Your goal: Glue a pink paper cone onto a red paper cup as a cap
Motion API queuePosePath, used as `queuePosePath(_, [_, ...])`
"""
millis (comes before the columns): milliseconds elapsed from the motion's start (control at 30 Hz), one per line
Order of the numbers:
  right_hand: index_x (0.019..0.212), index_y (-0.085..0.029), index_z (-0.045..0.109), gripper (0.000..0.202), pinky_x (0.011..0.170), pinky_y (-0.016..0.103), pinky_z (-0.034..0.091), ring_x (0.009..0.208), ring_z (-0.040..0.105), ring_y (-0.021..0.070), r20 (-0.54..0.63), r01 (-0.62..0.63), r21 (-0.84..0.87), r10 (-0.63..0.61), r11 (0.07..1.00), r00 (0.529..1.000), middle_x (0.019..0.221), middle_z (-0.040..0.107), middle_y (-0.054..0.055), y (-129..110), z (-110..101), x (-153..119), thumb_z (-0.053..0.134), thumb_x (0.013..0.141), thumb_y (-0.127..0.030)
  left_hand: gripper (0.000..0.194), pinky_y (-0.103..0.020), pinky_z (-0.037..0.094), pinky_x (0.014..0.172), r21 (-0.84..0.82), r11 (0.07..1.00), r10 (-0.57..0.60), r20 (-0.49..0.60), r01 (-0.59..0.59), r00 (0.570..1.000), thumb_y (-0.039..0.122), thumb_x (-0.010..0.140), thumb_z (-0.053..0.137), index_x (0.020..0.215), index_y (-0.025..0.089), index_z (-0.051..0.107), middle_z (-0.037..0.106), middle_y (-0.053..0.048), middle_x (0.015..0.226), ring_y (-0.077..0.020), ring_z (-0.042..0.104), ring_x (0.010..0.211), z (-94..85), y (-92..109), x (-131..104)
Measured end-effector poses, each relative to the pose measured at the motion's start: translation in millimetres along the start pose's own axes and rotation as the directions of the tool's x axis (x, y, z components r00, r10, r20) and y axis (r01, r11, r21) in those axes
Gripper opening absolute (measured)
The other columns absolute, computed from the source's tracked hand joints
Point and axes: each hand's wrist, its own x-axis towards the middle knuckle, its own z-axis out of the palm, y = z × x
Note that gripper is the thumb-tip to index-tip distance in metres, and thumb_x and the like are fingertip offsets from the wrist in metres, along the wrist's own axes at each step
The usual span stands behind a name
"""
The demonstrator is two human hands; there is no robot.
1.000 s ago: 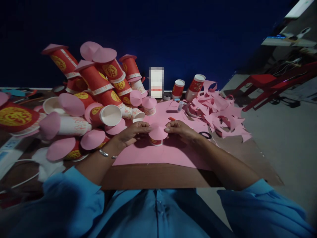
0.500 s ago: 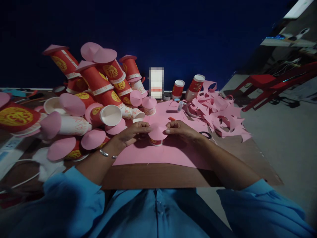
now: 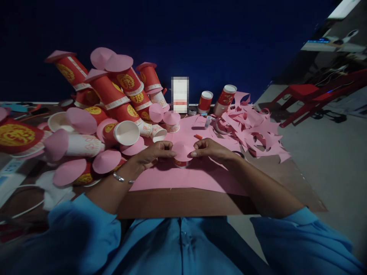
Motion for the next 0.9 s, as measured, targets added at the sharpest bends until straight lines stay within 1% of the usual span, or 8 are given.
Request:
queuePosePath(100, [0.062,-0.017,0.061,0.054,0.065,0.029,0.027,0.057,0.043,0.0078,0.001,-0.045,-0.003,0.045,0.999,0.999,0.058,0.057,-0.007,-2.6,2.5,-1.6,0.095,0.061,-0.058,0.041,-0.021,0.031,0.049,0.08,0.995,-0.072,0.054,0.067,0.996,0.036,0.056,0.097,0.076,0.016,0.067,0.06,0.002,0.062,-0.009,0.048,0.053,0.1,1.3,-0.2])
queuePosePath(200, [0.062,-0.017,0.061,0.053,0.064,0.029,0.028,0.058,0.045,0.0089,0.006,-0.077,0.019,0.077,0.997,0.997,0.058,0.059,-0.006,-5.1,6.1,-3.5,0.096,0.06,-0.057,0.045,-0.021,0.029,0.049,0.115,0.989,-0.102,0.061,0.094,0.993,0.042,0.056,0.097,0.076,0.014,0.068,0.059,0.002,0.062,-0.0077,0.045,0.053,1.6,3.2,-0.1])
queuePosePath(267, [0.061,-0.017,0.061,0.054,0.064,0.03,0.029,0.057,0.047,0.0098,0.015,-0.083,0.016,0.083,0.996,0.996,0.057,0.059,-0.005,-6.2,7.4,-4.4,0.095,0.06,-0.059,0.047,-0.021,0.025,0.048,0.136,0.985,-0.112,0.052,0.104,0.992,0.044,0.054,0.098,0.072,0.013,0.067,0.055,0.003,0.059,-0.0059,0.04,0.051,2.6,4.2,0.2])
queuePosePath(400, [0.058,-0.017,0.061,0.055,0.069,0.032,0.035,0.055,0.047,0.0094,0.019,-0.066,-0.018,0.066,0.998,0.998,0.054,0.058,-0.005,-6.3,7.1,-4.3,0.094,0.062,-0.06,0.051,-0.022,0.02,0.047,0.175,0.981,-0.091,0.015,0.087,0.996,0.044,0.051,0.099,0.06,0.015,0.058,0.047,0.005,0.054,-0.0046,0.035,0.048,2.4,4.7,0.6])
queuePosePath(533, [0.059,-0.017,0.064,0.053,0.078,0.037,0.042,0.056,0.049,0.0096,0.006,-0.04,-0.028,0.04,0.999,0.999,0.056,0.061,-0.004,-3.7,6.4,-3.3,0.095,0.062,-0.06,0.051,-0.022,0.019,0.046,0.203,0.977,-0.066,0.014,0.062,0.998,0.044,0.053,0.098,0.058,0.017,0.056,0.046,0.005,0.054,-0.005,0.034,0.048,1.1,3.8,0.6])
queuePosePath(667, [0.062,-0.017,0.067,0.051,0.081,0.04,0.044,0.057,0.052,0.0113,0.004,-0.051,-0.019,0.051,0.999,0.999,0.058,0.065,-0.003,-1.9,6.9,-3.1,0.095,0.062,-0.06,0.049,-0.023,0.02,0.047,0.206,0.978,-0.042,0.017,0.038,0.999,0.043,0.057,0.097,0.058,0.017,0.055,0.046,0.005,0.055,-0.0054,0.034,0.049,0.7,2.4,0.7])
queuePosePath(767, [0.062,-0.017,0.066,0.053,0.083,0.041,0.044,0.058,0.053,0.0111,0.008,-0.042,-0.021,0.042,0.999,0.999,0.059,0.065,-0.003,-2.2,7.6,-3.3,0.095,0.062,-0.061,0.047,-0.023,0.02,0.046,0.2,0.979,-0.035,0.023,0.03,0.999,0.042,0.059,0.096,0.059,0.017,0.056,0.046,0.005,0.055,-0.0055,0.034,0.049,-0.1,1.2,1.6])
queuePosePath(900, [0.063,-0.017,0.067,0.052,0.081,0.039,0.043,0.06,0.054,0.0115,0.031,-0.039,-0.031,0.04,0.999,0.999,0.061,0.066,-0.002,-4.8,6.8,-4.1,0.094,0.063,-0.061,0.045,-0.023,0.021,0.045,0.196,0.98,-0.038,0.03,0.031,0.999,0.042,0.059,0.095,0.06,0.017,0.057,0.049,0.004,0.054,-0.0061,0.036,0.048,-0.4,0.6,2.0])
